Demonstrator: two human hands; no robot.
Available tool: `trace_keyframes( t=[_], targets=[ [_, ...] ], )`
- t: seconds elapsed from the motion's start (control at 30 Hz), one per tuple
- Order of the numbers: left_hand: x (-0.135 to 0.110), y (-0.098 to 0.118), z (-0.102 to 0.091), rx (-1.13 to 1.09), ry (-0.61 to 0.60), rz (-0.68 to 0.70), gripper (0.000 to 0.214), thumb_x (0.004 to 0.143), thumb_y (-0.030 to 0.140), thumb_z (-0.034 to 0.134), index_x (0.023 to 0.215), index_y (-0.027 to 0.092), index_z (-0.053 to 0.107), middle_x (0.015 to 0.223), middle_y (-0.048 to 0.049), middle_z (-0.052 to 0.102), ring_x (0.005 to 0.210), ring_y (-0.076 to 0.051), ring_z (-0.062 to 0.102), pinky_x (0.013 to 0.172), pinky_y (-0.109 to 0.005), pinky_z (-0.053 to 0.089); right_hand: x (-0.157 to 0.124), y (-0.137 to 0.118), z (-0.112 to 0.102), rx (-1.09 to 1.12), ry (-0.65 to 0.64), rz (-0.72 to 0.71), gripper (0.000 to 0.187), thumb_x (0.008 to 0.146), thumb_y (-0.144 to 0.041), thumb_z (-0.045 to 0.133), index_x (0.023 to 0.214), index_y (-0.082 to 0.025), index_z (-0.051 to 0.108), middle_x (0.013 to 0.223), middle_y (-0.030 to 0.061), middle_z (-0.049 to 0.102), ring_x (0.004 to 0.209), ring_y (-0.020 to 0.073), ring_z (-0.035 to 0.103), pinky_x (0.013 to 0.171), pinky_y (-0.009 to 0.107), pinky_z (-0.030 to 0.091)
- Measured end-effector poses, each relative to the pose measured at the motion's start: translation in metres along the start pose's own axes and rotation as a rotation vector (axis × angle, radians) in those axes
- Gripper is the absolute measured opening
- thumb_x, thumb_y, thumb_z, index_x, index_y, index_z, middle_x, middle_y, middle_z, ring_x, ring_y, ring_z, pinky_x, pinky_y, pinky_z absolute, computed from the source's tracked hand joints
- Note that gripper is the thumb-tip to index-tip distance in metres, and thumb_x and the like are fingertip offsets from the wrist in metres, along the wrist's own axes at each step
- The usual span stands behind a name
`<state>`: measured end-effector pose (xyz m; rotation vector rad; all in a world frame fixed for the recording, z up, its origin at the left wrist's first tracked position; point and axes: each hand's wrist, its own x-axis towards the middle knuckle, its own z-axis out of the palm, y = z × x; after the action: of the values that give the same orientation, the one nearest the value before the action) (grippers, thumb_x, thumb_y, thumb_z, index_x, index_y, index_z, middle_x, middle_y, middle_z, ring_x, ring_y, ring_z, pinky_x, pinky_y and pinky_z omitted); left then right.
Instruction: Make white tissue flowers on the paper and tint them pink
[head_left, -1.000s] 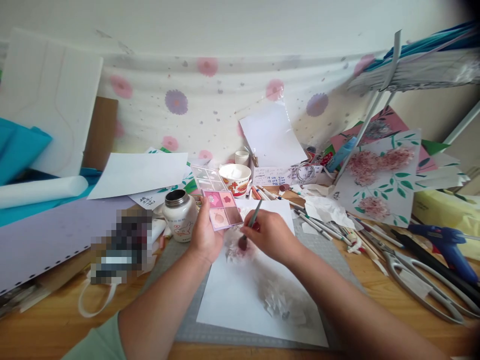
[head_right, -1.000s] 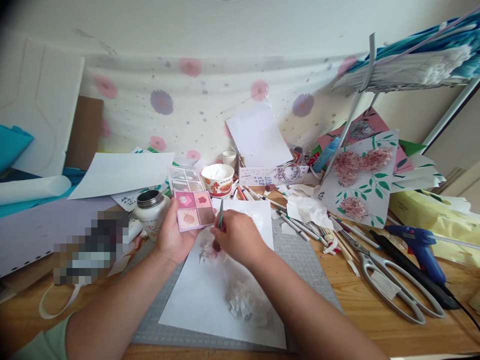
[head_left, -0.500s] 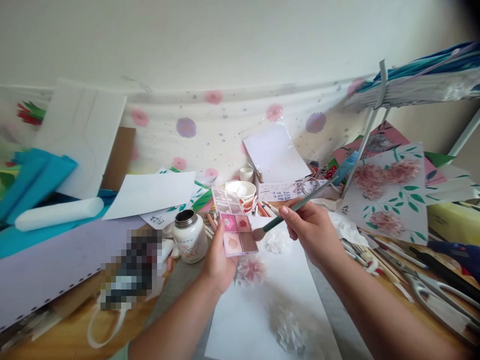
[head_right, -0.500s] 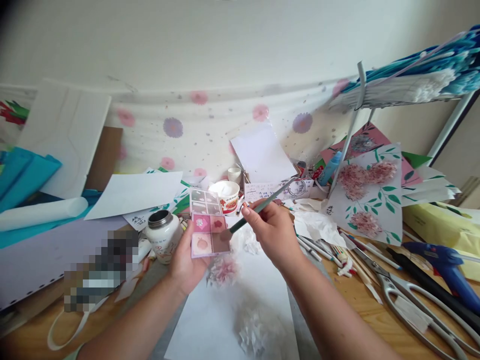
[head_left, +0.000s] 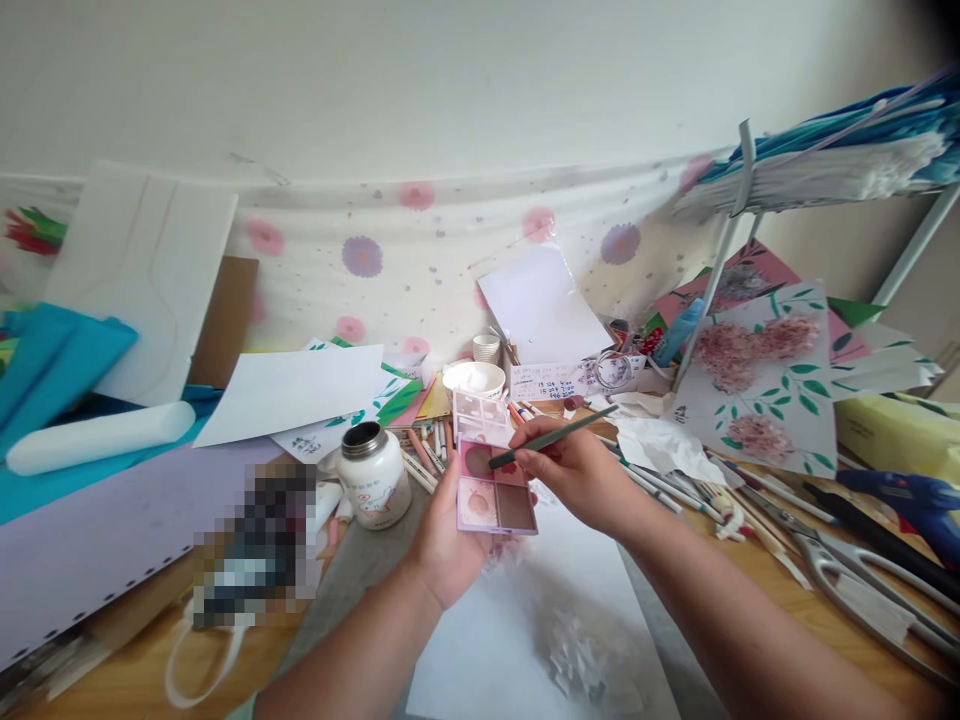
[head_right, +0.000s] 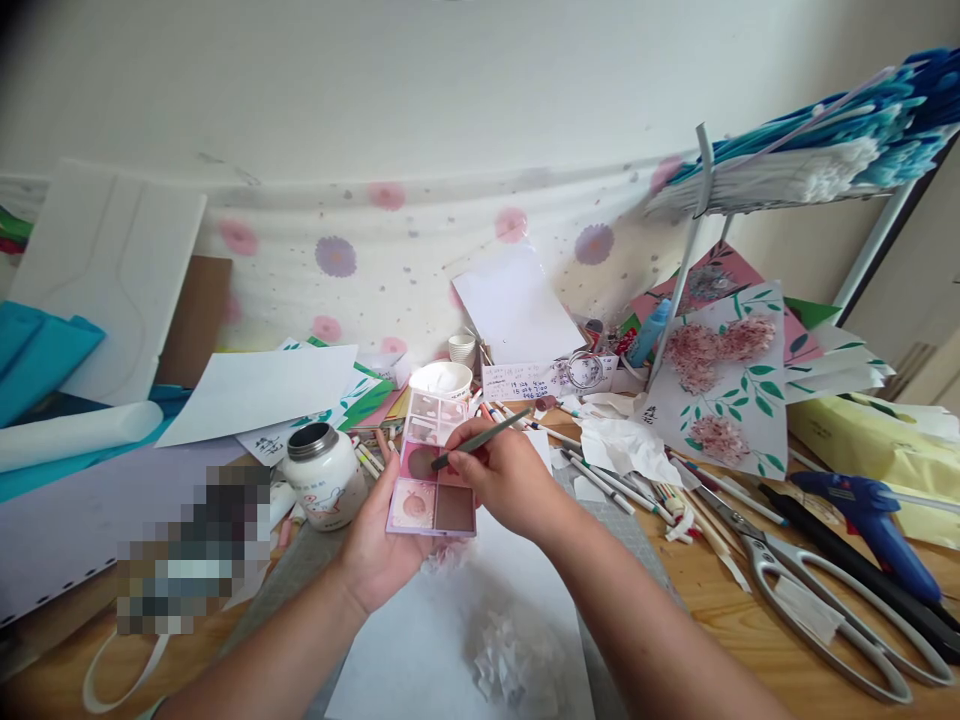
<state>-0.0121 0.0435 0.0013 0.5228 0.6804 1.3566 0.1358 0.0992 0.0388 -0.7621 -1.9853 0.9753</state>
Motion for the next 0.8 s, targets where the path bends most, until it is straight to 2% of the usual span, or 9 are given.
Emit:
trace_keyframes(
  t=[0.07,0.17,0.33,0.43,0.53,0.63,0.7,0.8],
  targets=[
    [0.001,0.0,-0.001,-0.005,0.013,0.0,0.051,0.098,0.053,0.032,0.102,0.016,0.067,0.087,-0.0107,0.073,0.074,-0.025,0.069,0.061,-0.036,0.053,-0.001,-0.003,-0.002,-0.039,-0.027,-0.037,0.005,0.088,-0.017,0.06,0.088,-0.015,0.064,0.084,0.0015,0.064,0.077,0.0152,0.062,0.068,0.031,0.05],
    [0.002,0.0,-0.001,-0.003,0.022,0.006,0.05,0.097,0.054,0.033,0.1,0.017,0.067,0.086,-0.0105,0.073,0.072,-0.024,0.069,0.061,-0.036,0.054,-0.003,-0.007,-0.005,-0.098,-0.029,-0.092,0.011,0.085,-0.011,0.059,0.086,-0.017,0.068,0.088,0.0047,0.063,0.083,0.0179,0.059,0.074,0.032,0.047],
    [0.003,0.0,-0.003,0.001,0.036,0.036,0.044,0.096,0.05,0.04,0.1,0.016,0.067,0.086,-0.0106,0.072,0.071,-0.024,0.069,0.059,-0.036,0.054,-0.005,-0.015,-0.005,-0.131,-0.084,-0.16,0.021,0.085,-0.007,0.055,0.08,-0.02,0.072,0.084,0.0046,0.062,0.084,0.0184,0.058,0.074,0.031,0.046],
    [0.005,0.004,-0.004,-0.002,0.074,0.087,0.042,0.096,0.048,0.044,0.105,0.014,0.067,0.091,-0.0116,0.073,0.074,-0.024,0.069,0.063,-0.036,0.056,-0.003,-0.012,-0.007,-0.123,-0.049,-0.165,0.018,0.086,-0.009,0.056,0.083,-0.019,0.07,0.087,0.004,0.063,0.086,0.0175,0.059,0.078,0.032,0.048],
    [0.008,0.01,-0.004,-0.019,0.137,0.213,0.041,0.096,0.047,0.044,0.113,0.016,0.065,0.104,-0.0108,0.072,0.086,-0.022,0.069,0.072,-0.034,0.057,0.004,0.001,-0.013,-0.118,0.053,-0.109,0.008,0.091,-0.02,0.058,0.095,-0.016,0.065,0.093,0.0029,0.064,0.086,0.0169,0.062,0.078,0.035,0.051],
    [0.011,0.015,-0.004,-0.035,0.191,0.339,0.041,0.096,0.048,0.045,0.118,0.02,0.063,0.112,-0.008,0.07,0.094,-0.022,0.068,0.074,-0.032,0.057,0.011,0.019,-0.018,-0.165,0.126,0.009,0.021,0.095,-0.032,0.055,0.104,-0.014,0.061,0.094,0.0028,0.065,0.078,0.0153,0.065,0.071,0.034,0.055],
    [0.011,0.016,-0.003,-0.039,0.211,0.391,0.04,0.095,0.048,0.045,0.119,0.021,0.063,0.113,-0.007,0.07,0.096,-0.023,0.067,0.073,-0.032,0.057,0.015,0.028,-0.015,-0.236,0.129,0.075,0.022,0.095,-0.033,0.056,0.105,-0.014,0.062,0.096,0.0034,0.066,0.079,0.0154,0.065,0.07,0.034,0.055],
    [0.01,0.017,-0.003,-0.042,0.226,0.443,0.039,0.096,0.046,0.044,0.12,0.021,0.063,0.115,-0.007,0.07,0.102,-0.025,0.065,0.078,-0.035,0.057,0.019,0.033,-0.002,-0.342,0.057,0.12,0.022,0.093,-0.032,0.058,0.105,-0.014,0.063,0.1,0.0043,0.066,0.083,0.0164,0.066,0.073,0.035,0.055]
  ],
)
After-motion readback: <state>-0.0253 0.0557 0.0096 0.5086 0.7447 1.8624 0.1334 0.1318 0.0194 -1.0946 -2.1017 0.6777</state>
